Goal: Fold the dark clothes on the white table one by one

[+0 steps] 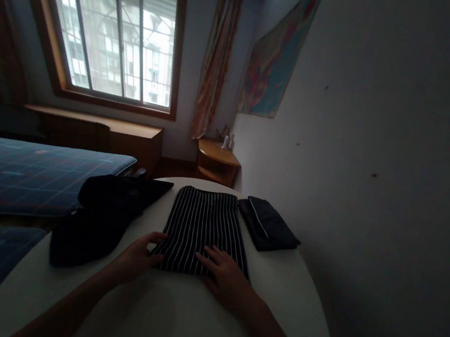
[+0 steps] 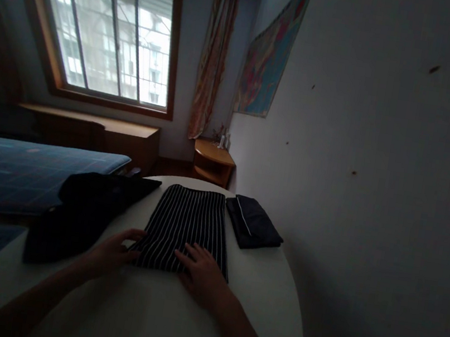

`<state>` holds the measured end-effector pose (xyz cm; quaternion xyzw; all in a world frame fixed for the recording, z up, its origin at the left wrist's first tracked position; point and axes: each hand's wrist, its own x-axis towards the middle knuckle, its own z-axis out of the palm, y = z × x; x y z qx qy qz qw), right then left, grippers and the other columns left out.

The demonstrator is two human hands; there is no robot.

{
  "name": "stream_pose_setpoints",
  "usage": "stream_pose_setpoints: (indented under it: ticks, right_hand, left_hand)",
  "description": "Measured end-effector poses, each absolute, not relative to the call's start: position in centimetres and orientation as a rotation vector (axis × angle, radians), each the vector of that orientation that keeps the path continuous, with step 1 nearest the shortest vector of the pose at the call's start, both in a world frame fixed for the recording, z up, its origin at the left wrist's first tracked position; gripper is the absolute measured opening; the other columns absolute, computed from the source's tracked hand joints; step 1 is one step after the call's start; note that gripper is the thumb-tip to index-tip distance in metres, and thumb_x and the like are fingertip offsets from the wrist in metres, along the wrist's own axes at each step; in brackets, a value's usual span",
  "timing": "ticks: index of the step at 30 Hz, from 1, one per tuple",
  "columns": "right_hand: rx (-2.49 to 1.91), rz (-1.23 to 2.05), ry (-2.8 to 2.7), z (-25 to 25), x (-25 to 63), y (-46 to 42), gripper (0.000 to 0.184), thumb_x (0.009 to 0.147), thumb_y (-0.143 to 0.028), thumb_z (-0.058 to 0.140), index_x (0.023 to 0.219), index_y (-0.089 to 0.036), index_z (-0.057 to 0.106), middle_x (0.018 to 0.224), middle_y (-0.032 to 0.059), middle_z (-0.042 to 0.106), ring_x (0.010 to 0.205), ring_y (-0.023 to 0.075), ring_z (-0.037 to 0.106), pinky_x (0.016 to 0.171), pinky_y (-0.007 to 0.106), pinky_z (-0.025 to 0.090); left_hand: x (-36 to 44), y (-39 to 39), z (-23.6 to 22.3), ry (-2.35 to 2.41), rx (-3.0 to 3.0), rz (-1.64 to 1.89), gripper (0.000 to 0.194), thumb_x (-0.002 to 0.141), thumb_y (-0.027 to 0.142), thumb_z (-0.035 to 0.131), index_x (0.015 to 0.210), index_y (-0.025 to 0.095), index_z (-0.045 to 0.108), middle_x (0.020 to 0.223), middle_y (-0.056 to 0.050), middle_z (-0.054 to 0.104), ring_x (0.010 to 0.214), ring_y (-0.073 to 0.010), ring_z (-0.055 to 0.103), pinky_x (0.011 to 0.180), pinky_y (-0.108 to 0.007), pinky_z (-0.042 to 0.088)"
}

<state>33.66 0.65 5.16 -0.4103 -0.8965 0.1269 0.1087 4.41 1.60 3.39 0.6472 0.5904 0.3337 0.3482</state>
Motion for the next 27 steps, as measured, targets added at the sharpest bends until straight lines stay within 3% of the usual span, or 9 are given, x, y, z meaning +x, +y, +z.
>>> stream_pose_setpoints:
  ticks: [3,5,9,12,16,19,23,25,27]
  right_hand:
    - [-1.192,0.294,-2.649,5.1,33.6,1.1,0.048,0.099,-0.032,0.051,0.147,-0.03,0.046,0.155,0.0071,0.041,0.145,0.0301,0.032,0.115,0.055,0.033]
    - [-1.176,0.24,-2.675,5.4,33.4,0.8,0.045,0.1,-0.029,0.049,0.145,-0.026,0.048,0.153,0.0076,0.043,0.144,0.0308,0.035,0.114,0.055,0.035]
    - [-1.086,0.237,-2.702,6.3,33.1,-1.1,0.043,0.099,-0.025,0.05,0.142,-0.025,0.051,0.148,0.0065,0.051,0.138,0.0283,0.044,0.111,0.052,0.039]
    - [-1.025,0.302,-2.702,7.1,33.4,-2.2,0.044,0.098,-0.026,0.05,0.141,-0.03,0.051,0.141,0.0046,0.058,0.132,0.0247,0.051,0.108,0.048,0.041]
    - [-1.032,0.351,-2.722,7.3,34.2,-2.3,0.057,0.091,-0.034,0.062,0.145,-0.037,0.046,0.151,0.0052,0.047,0.137,0.0272,0.044,0.114,0.05,0.032]
    - [-1.08,0.397,-2.747,7.2,34.4,-2.1,0.06,0.09,-0.031,0.06,0.147,-0.037,0.044,0.155,0.0059,0.042,0.142,0.0291,0.038,0.115,0.051,0.031]
    - [-1.084,0.457,-2.748,8.4,34.1,-3.1,0.051,0.091,-0.023,0.055,0.141,-0.03,0.053,0.145,0.0076,0.054,0.136,0.0288,0.046,0.11,0.047,0.038]
    - [-1.026,0.536,-2.756,9.4,34.2,-4.0,0.045,0.088,-0.024,0.059,0.132,-0.031,0.062,0.136,0.0054,0.062,0.126,0.0261,0.054,0.105,0.041,0.043]
    - [-0.943,0.647,-2.804,9.6,34.3,-4.8,0.037,0.087,-0.027,0.064,0.123,-0.034,0.068,0.128,0.003,0.066,0.117,0.0237,0.058,0.098,0.036,0.047]
  left_hand:
    - [5.1,0.8,3.6,1.749,1.994,0.903,0.04,0.08,0.023,0.059,0.12,0.02,0.063,0.128,-0.013,0.061,0.102,-0.0268,0.067,0.092,-0.047,0.054]
    - [6.4,-0.1,3.8,1.756,2.296,0.97,0.039,0.085,0.02,0.057,0.123,0.023,0.063,0.142,-0.013,0.052,0.126,-0.0317,0.055,0.105,-0.053,0.045]
    - [9.1,-1.9,3.5,1.351,2.733,0.729,0.064,0.087,0.019,0.058,0.146,0.036,0.042,0.16,-0.002,0.033,0.146,-0.0293,0.031,0.114,-0.053,0.037]
    - [10.0,-2.2,2.7,1.233,2.757,0.435,0.077,0.088,0.017,0.054,0.155,0.036,0.022,0.163,-0.001,0.026,0.148,-0.0262,0.026,0.117,-0.053,0.032]
    - [10.1,-1.7,2.3,1.23,2.683,0.219,0.072,0.091,0.017,0.045,0.157,0.032,0.019,0.163,-0.002,0.02,0.149,-0.0261,0.021,0.119,-0.054,0.027]
    - [10.3,-1.6,3.3,1.24,2.638,0.123,0.066,0.092,0.016,0.04,0.156,0.027,0.025,0.163,-0.005,0.02,0.15,-0.0277,0.019,0.119,-0.058,0.023]
    - [10.3,-3.2,6.2,1.215,2.56,0.085,0.06,0.094,0.022,0.045,0.153,0.026,0.035,0.161,-0.008,0.028,0.147,-0.0314,0.028,0.115,-0.056,0.032]
    - [10.2,-4.4,8.1,1.137,2.545,0.15,0.05,0.096,0.033,0.048,0.146,0.033,0.046,0.154,-0.006,0.043,0.139,-0.032,0.042,0.11,-0.054,0.039]
    - [10.0,-5.3,9.5,1.045,2.526,0.195,0.036,0.099,0.041,0.046,0.131,0.037,0.06,0.133,-0.003,0.064,0.119,-0.0282,0.061,0.1,-0.048,0.049]
